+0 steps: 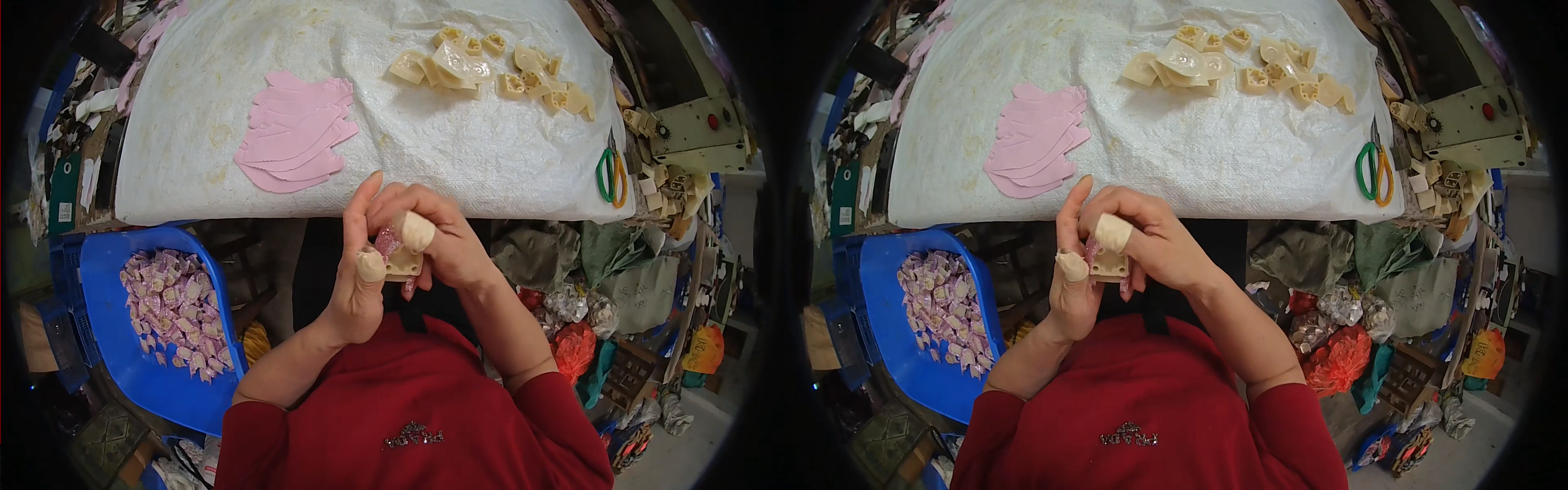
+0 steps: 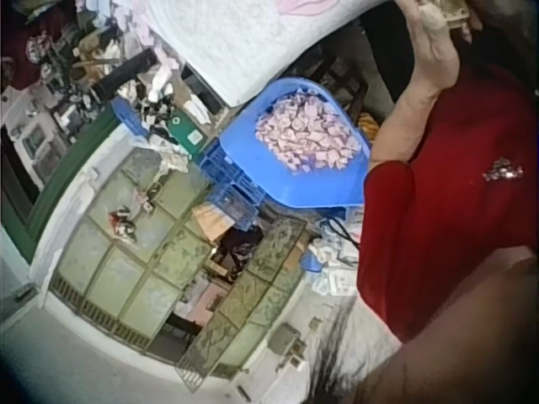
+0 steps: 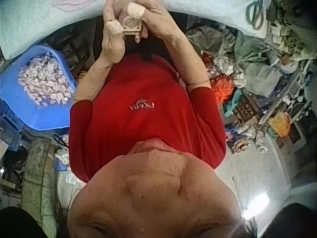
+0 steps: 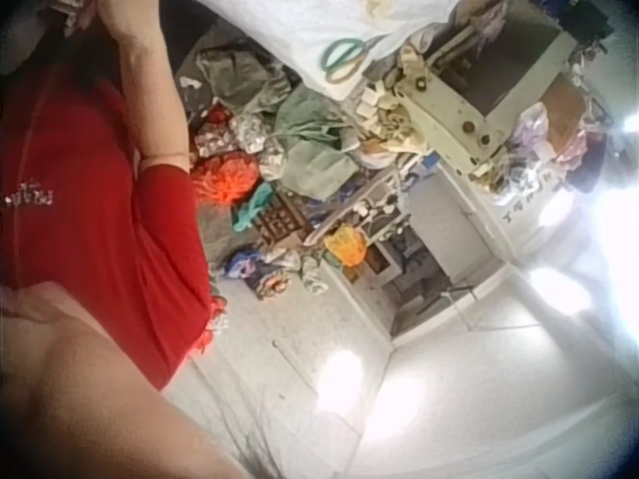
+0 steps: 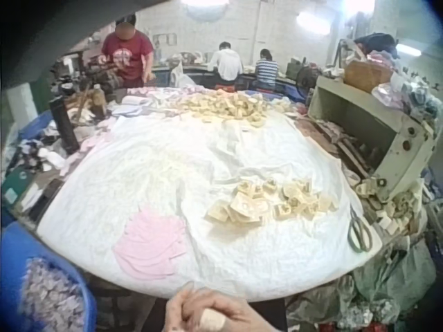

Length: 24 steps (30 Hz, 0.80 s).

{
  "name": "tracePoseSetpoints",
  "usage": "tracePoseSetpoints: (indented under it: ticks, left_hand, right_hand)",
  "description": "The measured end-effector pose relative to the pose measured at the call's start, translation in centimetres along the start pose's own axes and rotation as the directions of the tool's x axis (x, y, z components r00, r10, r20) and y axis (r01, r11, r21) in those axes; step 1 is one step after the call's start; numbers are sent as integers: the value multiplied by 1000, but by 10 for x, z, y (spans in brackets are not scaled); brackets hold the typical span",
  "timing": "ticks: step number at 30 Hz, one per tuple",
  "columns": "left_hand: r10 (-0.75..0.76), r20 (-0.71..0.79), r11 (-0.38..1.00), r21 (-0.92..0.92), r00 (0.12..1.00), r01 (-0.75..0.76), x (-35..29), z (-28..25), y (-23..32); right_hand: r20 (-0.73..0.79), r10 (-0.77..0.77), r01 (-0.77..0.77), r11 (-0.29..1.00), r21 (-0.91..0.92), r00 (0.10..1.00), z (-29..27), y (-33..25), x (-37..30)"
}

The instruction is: Manually assembling and wrapping leather or fabric components for shoe manufacturing.

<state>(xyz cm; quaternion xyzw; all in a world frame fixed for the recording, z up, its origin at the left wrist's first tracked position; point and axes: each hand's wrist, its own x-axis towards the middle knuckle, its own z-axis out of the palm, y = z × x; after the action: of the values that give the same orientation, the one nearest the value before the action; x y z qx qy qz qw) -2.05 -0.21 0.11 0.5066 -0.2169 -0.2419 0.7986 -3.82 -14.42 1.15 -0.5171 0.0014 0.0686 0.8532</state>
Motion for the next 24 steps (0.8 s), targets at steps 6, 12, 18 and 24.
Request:
tracePoseSetpoints:
  ticks: [6, 12, 18, 24]
  left_hand:
    - [84, -92, 972, 228, 992, -61, -1, 4, 0]
    - [70, -193, 989, 138, 979, -43, 3, -7, -5]
    - [64, -201, 993, 109, 978, -43, 0, -10, -9]
    - [-102, -73, 981, -172, 992, 89, 2, -11, -7]
  right_hand:
    - [-13, 20, -21, 990, -138, 1000, 9, 12, -9]
    - [-58, -324, 299, 918, -259, 944, 22, 38, -8]
    - [-2, -221, 220, 969, -112, 975, 18, 39, -9]
    - [-155, -254, 183, 912, -366, 955, 20, 29, -9]
